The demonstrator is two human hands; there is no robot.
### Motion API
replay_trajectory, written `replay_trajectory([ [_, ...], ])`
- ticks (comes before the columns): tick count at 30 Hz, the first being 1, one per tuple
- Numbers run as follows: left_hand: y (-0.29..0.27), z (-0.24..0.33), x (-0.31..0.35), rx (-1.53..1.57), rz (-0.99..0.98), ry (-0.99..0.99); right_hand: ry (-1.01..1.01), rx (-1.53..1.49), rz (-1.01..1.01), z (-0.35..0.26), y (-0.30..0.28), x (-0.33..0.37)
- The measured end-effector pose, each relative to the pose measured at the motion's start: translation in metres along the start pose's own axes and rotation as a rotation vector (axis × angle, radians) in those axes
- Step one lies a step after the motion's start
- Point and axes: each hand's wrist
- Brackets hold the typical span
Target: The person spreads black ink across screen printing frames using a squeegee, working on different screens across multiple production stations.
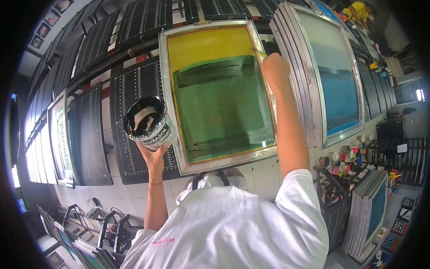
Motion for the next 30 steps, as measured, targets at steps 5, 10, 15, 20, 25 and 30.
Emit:
replay_trajectory([
  [5, 0.000, 0.006, -0.015, 0.060, -0.031, -0.012, 0.091, -0.454, 0.002, 0.003, -0.075, 0.039],
  [10, 0.010, 0.004, -0.056, -0.242, -0.071, 0.126, 0.424, -1.534, -0.320, -0.042, -0.157, 0.116],
  [15, 0.023, 0.030, -0.068, -0.454, -0.089, 0.459, 0.579, -1.709, -0.755, -0.070, -0.152, 0.170],
  [20, 0.017, 0.025, -0.068, -0.437, -0.104, 0.426, 0.627, -1.566, -0.779, -0.059, -0.165, 0.206],
  [25, 0.004, 0.004, -0.065, -0.063, -0.120, 0.182, 0.376, -0.804, -0.520, 0.006, -0.169, 0.250],
  [30, -0.015, 0.005, -0.053, 0.059, -0.108, 0.125, 0.151, -0.226, -0.307, 0.032, -0.158, 0.280],
])
Point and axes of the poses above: each hand's wrist, its own x-axis away from the middle knuckle, its own y-axis out of the palm, z = x × y, and after that the axes turned 10 degrees about -y, right-handed
